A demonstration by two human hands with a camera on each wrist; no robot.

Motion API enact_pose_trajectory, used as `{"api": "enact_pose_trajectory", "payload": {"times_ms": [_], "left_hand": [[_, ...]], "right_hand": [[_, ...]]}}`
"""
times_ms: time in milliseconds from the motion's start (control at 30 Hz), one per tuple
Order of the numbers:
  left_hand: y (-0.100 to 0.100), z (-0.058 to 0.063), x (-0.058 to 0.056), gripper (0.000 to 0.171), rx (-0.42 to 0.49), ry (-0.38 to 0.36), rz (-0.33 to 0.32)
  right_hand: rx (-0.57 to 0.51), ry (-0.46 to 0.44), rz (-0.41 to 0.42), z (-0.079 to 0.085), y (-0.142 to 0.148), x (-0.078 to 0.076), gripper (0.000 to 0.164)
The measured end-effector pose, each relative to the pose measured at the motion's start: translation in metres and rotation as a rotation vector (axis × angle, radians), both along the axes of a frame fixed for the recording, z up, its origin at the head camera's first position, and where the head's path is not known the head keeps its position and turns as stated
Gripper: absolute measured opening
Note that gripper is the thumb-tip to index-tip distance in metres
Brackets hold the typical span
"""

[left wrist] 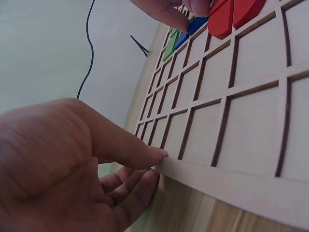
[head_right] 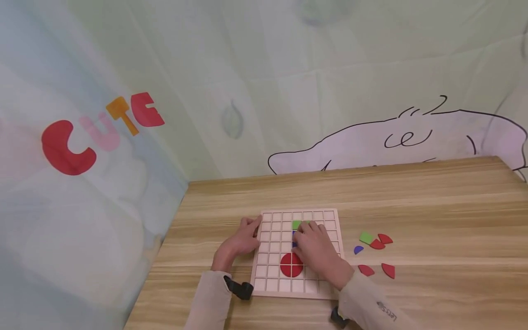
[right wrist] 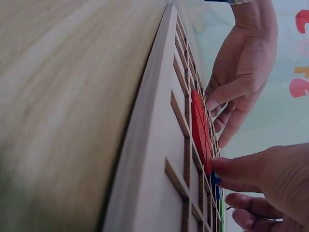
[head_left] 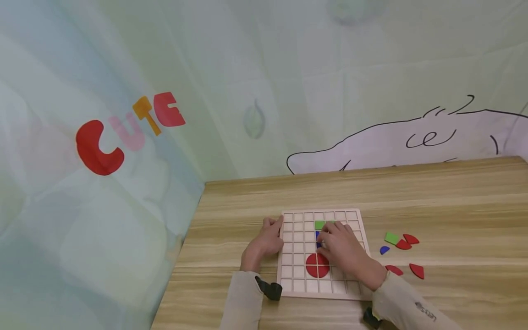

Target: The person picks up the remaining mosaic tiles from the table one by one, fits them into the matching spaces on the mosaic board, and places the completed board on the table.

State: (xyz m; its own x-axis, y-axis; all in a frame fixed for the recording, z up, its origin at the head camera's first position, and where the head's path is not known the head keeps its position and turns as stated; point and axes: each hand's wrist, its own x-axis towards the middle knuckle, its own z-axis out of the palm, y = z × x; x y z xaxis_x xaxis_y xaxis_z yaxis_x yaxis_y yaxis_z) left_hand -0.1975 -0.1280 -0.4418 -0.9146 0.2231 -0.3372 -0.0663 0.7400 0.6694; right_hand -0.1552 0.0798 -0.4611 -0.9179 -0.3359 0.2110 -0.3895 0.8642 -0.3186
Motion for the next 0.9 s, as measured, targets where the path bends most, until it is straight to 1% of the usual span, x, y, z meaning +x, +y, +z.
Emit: {"api": "enact_pose_trajectory", "payload": {"times_ms": [167,333,433,633,767,900], "left_hand": [[0.001,0.000,0.000,0.074,-0.008,0.008,-0.005],[0.002,-0.001,-0.001,0.074,0.003,0.003,-0.006],[0.003,0.000,-0.001,0.075,0.007,0.002,-0.006],[0.003,0.000,0.000,0.075,0.005,0.001,-0.001],[0.002,0.000,0.000,0.075,0.008,0.004,-0.007],[0.001,-0.001,0.000,0.075,0.004,0.009,-0.003]], "right_hand": [[0.017,0.004,0.001,0.001,0.001,0.001,0.018],[-0.009,0.016,0.008,0.005,0.006,0.003,0.015],[-0.029,0.044,0.009,0.010,0.011,0.005,0.014],[-0.029,0.107,0.000,0.021,0.024,0.010,0.012],[-0.039,0.097,-0.020,0.029,0.035,0.015,0.012],[-0.059,0.092,-0.013,0.038,0.047,0.019,0.014]]}}
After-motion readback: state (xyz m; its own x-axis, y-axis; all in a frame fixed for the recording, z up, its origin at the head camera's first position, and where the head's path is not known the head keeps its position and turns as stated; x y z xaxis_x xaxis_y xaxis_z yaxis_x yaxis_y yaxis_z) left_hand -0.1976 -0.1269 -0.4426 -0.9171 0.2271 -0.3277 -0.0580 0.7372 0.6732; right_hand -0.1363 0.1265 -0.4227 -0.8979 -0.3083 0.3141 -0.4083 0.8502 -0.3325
